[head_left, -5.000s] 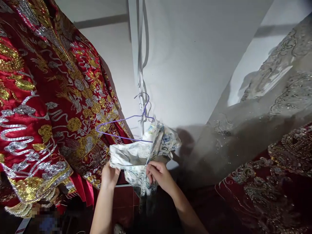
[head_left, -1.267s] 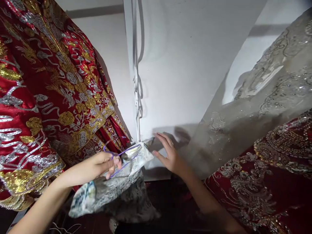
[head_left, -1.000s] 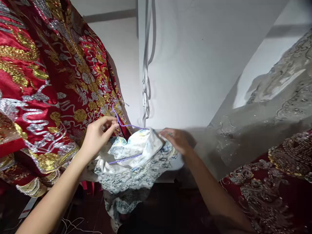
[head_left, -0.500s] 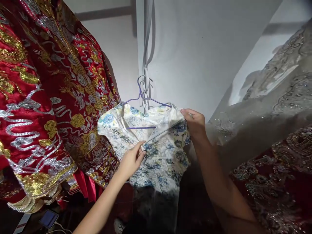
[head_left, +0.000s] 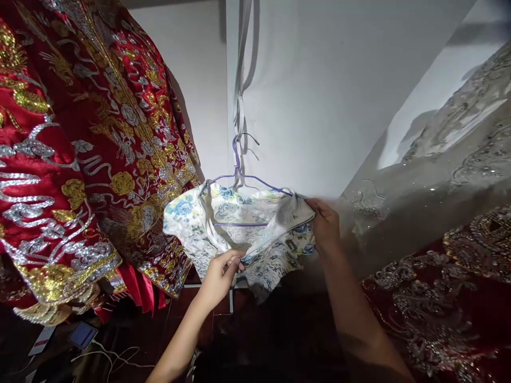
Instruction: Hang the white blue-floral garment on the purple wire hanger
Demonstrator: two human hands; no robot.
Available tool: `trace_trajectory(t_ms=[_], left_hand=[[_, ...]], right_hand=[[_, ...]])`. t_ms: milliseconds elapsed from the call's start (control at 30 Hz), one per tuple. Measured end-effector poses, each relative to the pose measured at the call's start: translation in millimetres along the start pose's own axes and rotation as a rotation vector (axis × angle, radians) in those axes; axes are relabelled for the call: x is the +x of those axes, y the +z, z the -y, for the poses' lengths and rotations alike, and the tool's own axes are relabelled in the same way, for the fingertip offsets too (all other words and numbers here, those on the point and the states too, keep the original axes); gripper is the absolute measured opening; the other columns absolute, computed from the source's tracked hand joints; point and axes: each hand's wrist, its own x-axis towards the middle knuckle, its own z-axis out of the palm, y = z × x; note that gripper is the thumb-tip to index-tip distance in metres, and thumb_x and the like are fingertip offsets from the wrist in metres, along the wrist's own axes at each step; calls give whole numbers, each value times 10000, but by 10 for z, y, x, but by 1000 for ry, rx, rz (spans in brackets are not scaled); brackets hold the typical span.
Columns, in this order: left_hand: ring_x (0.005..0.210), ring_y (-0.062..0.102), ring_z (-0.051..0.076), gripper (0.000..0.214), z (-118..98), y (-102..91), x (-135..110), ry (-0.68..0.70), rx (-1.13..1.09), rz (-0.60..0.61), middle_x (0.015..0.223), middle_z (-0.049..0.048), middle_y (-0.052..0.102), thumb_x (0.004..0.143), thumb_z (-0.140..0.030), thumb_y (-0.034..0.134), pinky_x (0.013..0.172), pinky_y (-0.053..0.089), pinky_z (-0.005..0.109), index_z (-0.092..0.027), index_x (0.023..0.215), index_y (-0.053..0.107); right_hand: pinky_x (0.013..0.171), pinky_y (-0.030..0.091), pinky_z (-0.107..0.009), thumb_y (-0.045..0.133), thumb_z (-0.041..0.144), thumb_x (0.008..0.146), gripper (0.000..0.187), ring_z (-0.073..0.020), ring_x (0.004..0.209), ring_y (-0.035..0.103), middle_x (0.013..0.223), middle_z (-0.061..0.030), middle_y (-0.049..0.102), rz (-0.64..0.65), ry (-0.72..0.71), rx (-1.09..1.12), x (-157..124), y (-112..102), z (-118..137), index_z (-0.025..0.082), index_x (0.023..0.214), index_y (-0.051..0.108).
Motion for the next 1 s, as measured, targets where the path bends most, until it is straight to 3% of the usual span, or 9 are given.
trace_trajectory(t_ms=[100,200,267,300,400,467,600,800,1000], left_hand=[[740,630,166,197,56,93,-133,-46,-216,-78,841,27,712,964,-340,545,761,487,301,-215,1117,549],[687,636,144,173,58,178,-213,-75,-341,-168,835,12,726,941,-311,594,734,492,290,-234,1010,454],[620,616,125,203,38,241,-240,-91,-391,-206,794,1,724,936,-303,601,672,479,266,-235,942,410],[579,594,115,215,23,277,-248,-95,-413,-212,758,-7,716,936,-303,600,633,465,252,-235,925,396],[527,542,99,218,-45,389,-242,-94,-473,-194,684,-26,680,933,-294,592,568,429,225,-236,925,382],[540,546,98,228,-106,440,-205,-76,-508,-209,688,-32,671,924,-270,594,566,429,218,-240,923,368],[531,553,92,269,-267,346,25,7,-547,-307,678,-48,663,882,-175,599,549,430,198,-245,898,340],[583,611,94,266,-833,-202,747,239,-555,-338,696,-19,698,830,-119,613,551,458,179,-232,889,379],[463,556,80,287,-1287,-436,1031,419,-466,-293,624,-57,661,838,-135,612,478,425,170,-248,945,371]], right_hand=[[694,492,-291,687,430,836,263,-184,792,637,844,-23,697,-64,-103,-88,-149,32,-10,179,897,734],[881,494,-361,677,370,853,306,-223,1010,616,1097,-76,670,-328,-298,-234,-523,49,-41,191,1101,679],[920,470,-375,689,294,844,270,-217,1010,590,1099,-71,632,-448,-378,-287,-904,79,-132,204,1094,641],[885,475,-366,676,262,848,172,-208,940,592,988,-48,629,-360,-358,-292,-1107,112,-198,211,1007,635],[725,490,-315,649,228,821,91,-193,776,594,824,-21,626,372,-154,-325,-1619,292,-418,213,902,610],[641,460,-283,598,191,819,36,-175,689,570,747,-9,601,587,-66,-317,-1810,446,-557,207,846,582],[630,432,-282,449,213,920,158,-180,665,564,727,-31,605,549,-74,-301,-1901,679,-827,210,843,586],[562,318,-276,408,324,984,329,-143,549,407,587,13,450,436,-90,-414,-1940,801,-1192,216,679,465],[548,330,-282,455,357,980,386,-140,532,414,563,13,440,446,-104,-379,-1926,849,-1212,217,621,434]])
